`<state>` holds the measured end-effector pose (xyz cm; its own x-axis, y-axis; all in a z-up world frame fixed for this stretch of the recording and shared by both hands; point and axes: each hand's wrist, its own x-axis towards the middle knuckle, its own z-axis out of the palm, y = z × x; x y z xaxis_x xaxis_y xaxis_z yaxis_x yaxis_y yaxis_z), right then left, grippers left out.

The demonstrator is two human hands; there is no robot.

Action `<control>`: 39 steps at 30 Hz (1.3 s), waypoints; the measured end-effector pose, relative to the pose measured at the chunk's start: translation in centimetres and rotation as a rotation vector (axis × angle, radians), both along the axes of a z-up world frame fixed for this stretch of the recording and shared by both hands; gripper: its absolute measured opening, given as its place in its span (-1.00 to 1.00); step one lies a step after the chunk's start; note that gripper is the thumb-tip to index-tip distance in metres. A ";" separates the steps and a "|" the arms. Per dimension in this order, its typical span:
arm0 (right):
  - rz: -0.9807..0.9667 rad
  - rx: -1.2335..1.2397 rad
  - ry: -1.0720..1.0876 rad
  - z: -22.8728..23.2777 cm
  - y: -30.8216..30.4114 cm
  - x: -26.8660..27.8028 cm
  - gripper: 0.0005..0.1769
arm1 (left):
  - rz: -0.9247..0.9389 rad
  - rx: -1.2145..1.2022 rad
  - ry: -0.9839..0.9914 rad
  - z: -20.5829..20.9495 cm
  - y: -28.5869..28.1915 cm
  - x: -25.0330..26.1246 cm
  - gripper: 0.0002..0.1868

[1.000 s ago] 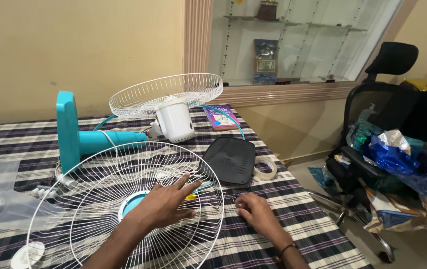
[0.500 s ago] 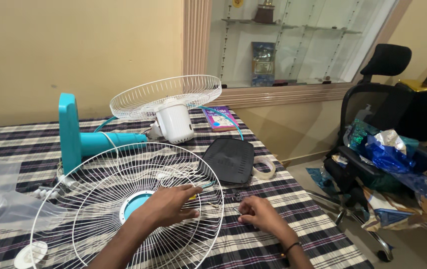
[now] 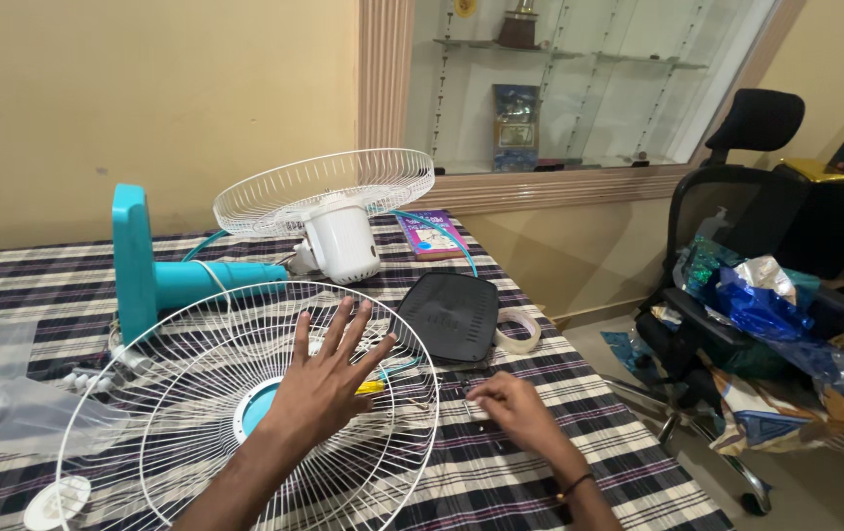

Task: The person assembles a table fan by connecting the motor housing to the stand and then attaching the front wire cage to the fan blades. They use a screwdriver to tighten screws on the stand and the front cage hub.

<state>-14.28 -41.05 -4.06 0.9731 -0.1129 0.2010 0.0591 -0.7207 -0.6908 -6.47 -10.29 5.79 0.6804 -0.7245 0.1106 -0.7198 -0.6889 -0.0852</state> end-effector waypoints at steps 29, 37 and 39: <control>0.072 0.512 -0.192 2.3 1.0 0.5 -0.87 | 0.018 -0.219 0.291 0.1 2.8 0.1 -0.39; 0.261 0.645 -0.167 4.4 8.4 6.3 -0.85 | 0.062 -0.405 0.138 0.5 7.2 1.0 -0.58; 0.336 0.618 -0.159 4.8 11.1 7.5 -0.86 | 0.132 -0.477 0.216 0.4 8.7 1.2 -0.59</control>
<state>-6.75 -29.94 0.75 0.9395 0.0491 0.3389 0.3425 -0.1262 -0.9310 -5.29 -1.63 6.23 0.8057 -0.5352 0.2538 -0.5913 -0.7004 0.3999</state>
